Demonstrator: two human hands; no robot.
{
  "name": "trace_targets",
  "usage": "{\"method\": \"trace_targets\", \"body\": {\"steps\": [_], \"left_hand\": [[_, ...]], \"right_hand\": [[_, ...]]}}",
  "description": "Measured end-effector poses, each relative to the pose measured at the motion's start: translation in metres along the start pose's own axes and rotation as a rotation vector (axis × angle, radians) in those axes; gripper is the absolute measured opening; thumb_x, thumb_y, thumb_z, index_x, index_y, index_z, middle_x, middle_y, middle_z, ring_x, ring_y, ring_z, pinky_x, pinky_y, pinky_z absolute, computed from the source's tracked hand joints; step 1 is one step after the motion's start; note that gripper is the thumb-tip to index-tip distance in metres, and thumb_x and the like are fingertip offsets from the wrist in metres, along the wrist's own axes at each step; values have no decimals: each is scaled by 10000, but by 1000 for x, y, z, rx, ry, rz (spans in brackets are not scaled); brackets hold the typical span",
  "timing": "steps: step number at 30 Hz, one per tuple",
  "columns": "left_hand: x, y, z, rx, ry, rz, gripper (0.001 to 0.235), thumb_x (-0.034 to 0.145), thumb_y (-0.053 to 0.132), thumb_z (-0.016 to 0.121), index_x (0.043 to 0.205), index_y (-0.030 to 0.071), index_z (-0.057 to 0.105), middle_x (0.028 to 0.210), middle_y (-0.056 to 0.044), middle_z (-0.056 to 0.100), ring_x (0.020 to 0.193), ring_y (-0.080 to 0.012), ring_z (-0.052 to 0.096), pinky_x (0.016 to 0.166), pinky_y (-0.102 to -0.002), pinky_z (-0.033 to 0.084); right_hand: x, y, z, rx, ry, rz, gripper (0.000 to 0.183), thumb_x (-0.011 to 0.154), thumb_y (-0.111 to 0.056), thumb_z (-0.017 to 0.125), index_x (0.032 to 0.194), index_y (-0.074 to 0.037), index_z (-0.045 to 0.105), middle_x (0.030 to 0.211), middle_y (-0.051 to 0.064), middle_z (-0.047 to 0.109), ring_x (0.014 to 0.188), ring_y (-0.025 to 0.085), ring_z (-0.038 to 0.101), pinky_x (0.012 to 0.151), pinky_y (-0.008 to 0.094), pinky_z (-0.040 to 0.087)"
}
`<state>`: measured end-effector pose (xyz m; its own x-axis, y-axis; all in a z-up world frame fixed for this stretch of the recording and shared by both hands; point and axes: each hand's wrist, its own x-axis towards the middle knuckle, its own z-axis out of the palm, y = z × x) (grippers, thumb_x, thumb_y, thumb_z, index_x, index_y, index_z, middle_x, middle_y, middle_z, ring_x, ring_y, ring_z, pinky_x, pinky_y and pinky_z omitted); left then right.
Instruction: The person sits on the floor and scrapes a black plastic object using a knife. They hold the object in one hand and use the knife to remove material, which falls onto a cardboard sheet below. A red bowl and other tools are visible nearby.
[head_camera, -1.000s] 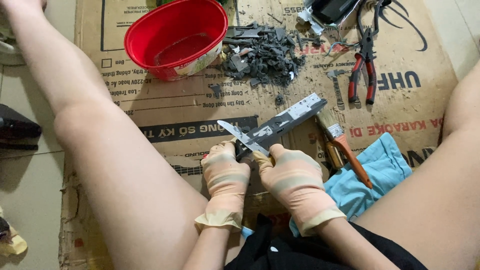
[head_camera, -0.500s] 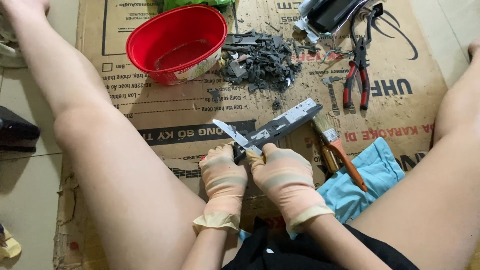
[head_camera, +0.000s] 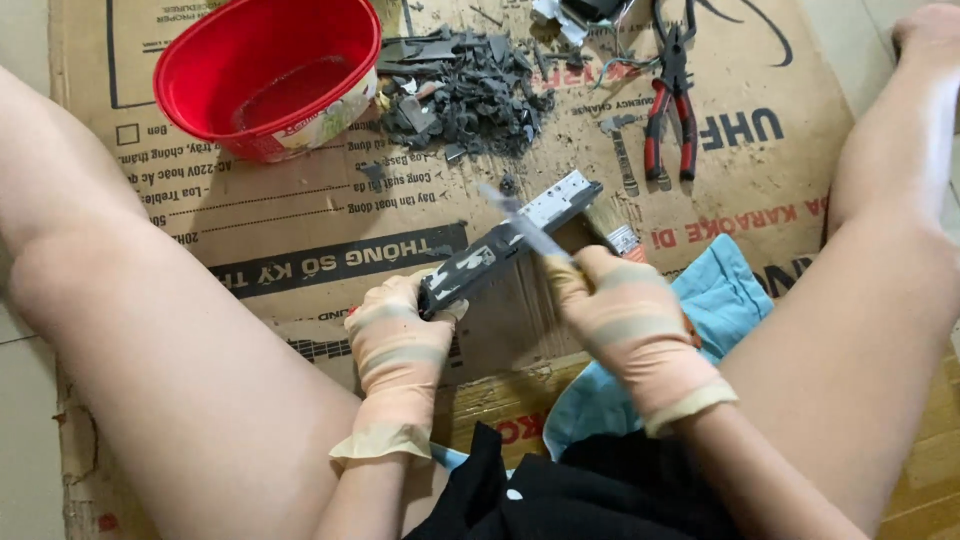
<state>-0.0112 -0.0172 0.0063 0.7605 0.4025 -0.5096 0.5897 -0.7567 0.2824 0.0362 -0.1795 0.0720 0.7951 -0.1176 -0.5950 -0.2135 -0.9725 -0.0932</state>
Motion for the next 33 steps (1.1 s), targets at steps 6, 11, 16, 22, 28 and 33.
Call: {"method": "trace_targets", "body": {"steps": [6, 11, 16, 22, 28, 33], "left_hand": [[16, -21, 19, -13, -15, -75, 344, 759, 403, 738, 1023, 185, 711, 1058, -30, 732, 1120, -246, 679, 1002, -401, 524], [18, -16, 16, 6, -26, -72, 341, 768, 399, 710, 1038, 192, 707, 1081, -37, 704, 1127, -262, 668, 1009, -407, 528], [8, -2, -8, 49, -158, -103, 413, 829, 382, 624, 1185, 181, 678, 1258, -54, 656, 1242, -278, 610, 1085, -419, 478], [-5, 4, -18, 51, -180, -64, 436, 874, 329, 580, 1292, 213, 618, 1330, -22, 616, 1323, -230, 552, 1146, -412, 403], [-9, 10, -17, 94, -107, -30, 336, 826, 374, 614, 1120, 217, 658, 1170, -7, 708, 1208, -218, 641, 1070, -385, 482], [-7, 18, -20, 101, -165, -81, 395, 776, 396, 633, 1124, 209, 660, 1193, 7, 715, 1210, -210, 653, 1078, -359, 484]], "right_hand": [[-22, -46, 24, -127, -243, -177, 457, 962, -550, 371, 1171, -204, 584, 1143, 203, 711, 1183, 402, 652, 1018, 523, 514], [-15, -34, 32, -104, -267, -161, 449, 963, -531, 377, 1197, -210, 587, 1139, 195, 710, 1164, 397, 661, 990, 527, 524], [-16, -30, 21, -86, -228, -142, 452, 953, -509, 394, 1222, -215, 606, 1116, 188, 725, 1143, 399, 675, 962, 534, 534], [-9, -32, 17, -17, -129, -89, 445, 945, -506, 428, 1168, -184, 640, 1093, 195, 734, 1132, 391, 686, 956, 555, 538], [64, 49, -13, 70, 219, 46, 634, 1015, -575, 360, 1184, -63, 693, 1158, 289, 709, 1161, 479, 641, 983, 596, 500], [40, 41, -10, 82, 186, 0, 464, 947, -460, 422, 1156, -154, 702, 1143, 218, 720, 1189, 428, 636, 1003, 574, 507]]}}
